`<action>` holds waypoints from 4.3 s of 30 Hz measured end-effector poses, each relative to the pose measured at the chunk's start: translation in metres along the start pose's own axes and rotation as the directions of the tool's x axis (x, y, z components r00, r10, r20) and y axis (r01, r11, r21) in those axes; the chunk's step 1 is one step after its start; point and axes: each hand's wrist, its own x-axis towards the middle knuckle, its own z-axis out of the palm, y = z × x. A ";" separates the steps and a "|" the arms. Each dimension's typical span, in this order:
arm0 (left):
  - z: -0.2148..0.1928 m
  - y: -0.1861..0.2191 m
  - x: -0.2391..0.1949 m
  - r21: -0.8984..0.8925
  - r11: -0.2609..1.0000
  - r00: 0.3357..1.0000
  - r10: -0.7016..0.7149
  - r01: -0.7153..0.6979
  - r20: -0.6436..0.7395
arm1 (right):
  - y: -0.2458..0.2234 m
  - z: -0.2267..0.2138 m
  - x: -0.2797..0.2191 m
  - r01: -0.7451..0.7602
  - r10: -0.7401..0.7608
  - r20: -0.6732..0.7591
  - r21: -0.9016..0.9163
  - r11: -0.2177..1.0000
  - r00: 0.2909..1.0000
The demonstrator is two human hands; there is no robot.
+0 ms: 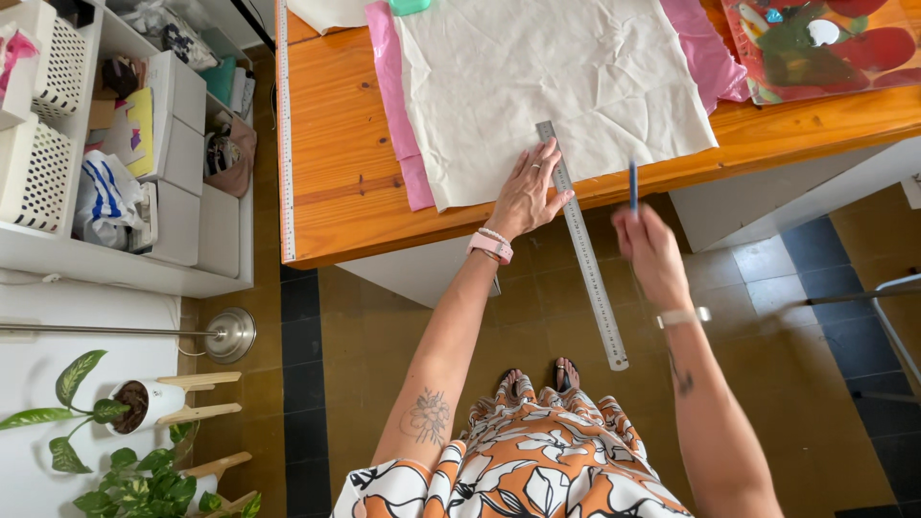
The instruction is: The person positions a piece of white fabric on a work surface, aligns a ruler and marks guide lines with a pencil, and then applies strips of masking tape to frame a rectangular area on the cloth.
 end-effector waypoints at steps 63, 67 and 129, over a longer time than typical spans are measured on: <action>-0.011 0.000 0.000 -0.073 0.997 0.999 -0.022 0.020 -0.024 | 0.094 0.108 0.226 0.319 -0.362 -0.088 -0.315 0.894 0.928; -0.004 -0.002 0.000 -0.072 0.997 0.999 -0.018 0.015 -0.042 | 0.093 0.107 0.224 0.329 -0.373 -0.079 -0.326 0.886 0.925; 0.000 -0.153 0.088 0.166 0.706 0.614 -0.445 0.688 -0.652 | 0.076 0.129 0.402 0.709 -0.530 0.515 -0.250 0.659 0.674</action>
